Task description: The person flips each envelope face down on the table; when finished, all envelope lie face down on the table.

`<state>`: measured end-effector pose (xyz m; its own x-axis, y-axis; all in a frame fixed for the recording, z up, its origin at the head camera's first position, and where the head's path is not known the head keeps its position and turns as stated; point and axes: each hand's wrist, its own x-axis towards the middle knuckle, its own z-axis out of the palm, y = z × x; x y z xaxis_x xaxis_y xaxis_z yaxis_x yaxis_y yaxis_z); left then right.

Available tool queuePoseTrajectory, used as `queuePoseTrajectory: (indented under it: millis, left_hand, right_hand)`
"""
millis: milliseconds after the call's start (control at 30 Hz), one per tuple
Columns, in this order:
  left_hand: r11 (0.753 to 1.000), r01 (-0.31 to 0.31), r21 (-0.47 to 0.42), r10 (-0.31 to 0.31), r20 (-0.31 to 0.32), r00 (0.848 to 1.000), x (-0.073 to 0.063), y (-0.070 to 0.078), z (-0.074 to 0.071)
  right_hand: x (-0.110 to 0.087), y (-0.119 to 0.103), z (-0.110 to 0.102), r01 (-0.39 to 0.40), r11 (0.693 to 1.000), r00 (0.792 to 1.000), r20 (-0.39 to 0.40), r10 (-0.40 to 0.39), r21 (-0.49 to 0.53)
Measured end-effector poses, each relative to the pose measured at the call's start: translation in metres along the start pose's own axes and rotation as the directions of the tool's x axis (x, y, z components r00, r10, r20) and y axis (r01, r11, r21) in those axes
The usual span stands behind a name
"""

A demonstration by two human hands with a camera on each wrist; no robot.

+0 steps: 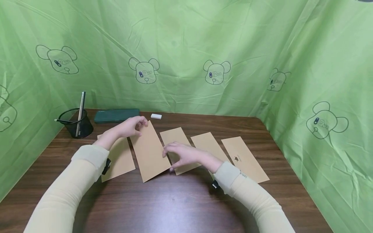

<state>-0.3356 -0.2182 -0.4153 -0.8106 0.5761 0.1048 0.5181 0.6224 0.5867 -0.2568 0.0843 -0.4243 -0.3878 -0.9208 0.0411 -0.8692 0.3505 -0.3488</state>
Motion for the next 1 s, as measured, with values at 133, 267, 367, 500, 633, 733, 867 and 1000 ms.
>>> queuePoseTrajectory:
  millis: [133,267,367,500,633,733,867,1000]
  left_hand:
    - [0.999,0.012,0.03,-0.012,-0.011,1.0,-0.001,-0.006,0.007]
    - [0.998,0.011,0.066,-0.01,-0.022,1.0,-0.003,-0.013,0.014]
    - [0.996,0.006,0.086,-0.004,-0.022,1.0,-0.004,-0.016,0.02]
    - [0.993,-0.015,0.117,0.016,-0.014,1.0,-0.003,-0.017,0.026]
    - [0.989,-0.045,0.139,0.047,-0.009,0.999,-0.001,-0.016,0.031]
    - [0.986,-0.062,0.157,0.062,0.006,0.998,0.0,-0.015,0.034]
    - [0.979,-0.069,0.19,0.064,0.03,0.997,0.002,-0.018,0.037]
    - [0.97,-0.077,0.229,0.07,0.039,0.997,0.002,-0.02,0.038]
  right_hand:
    - [0.001,0.003,0.001,-0.006,1.0,1.0,0.025,0.007,-0.03]
    - [0.003,0.006,0.003,-0.012,0.999,0.999,0.041,0.014,-0.046]
    - [0.004,0.007,0.005,-0.018,0.998,0.998,0.055,0.021,-0.06]
    - [0.004,0.007,0.01,-0.036,0.992,0.996,0.079,0.046,-0.118]
    - [0.005,0.007,0.013,-0.041,0.982,0.994,0.088,0.058,-0.187]
    - [0.005,0.006,0.014,-0.04,0.975,0.993,0.096,0.062,-0.22]
    - [0.005,0.007,0.014,-0.03,0.976,0.993,0.102,0.053,-0.214]
    - [0.003,0.008,0.011,-0.022,0.983,0.994,0.103,0.042,-0.182]
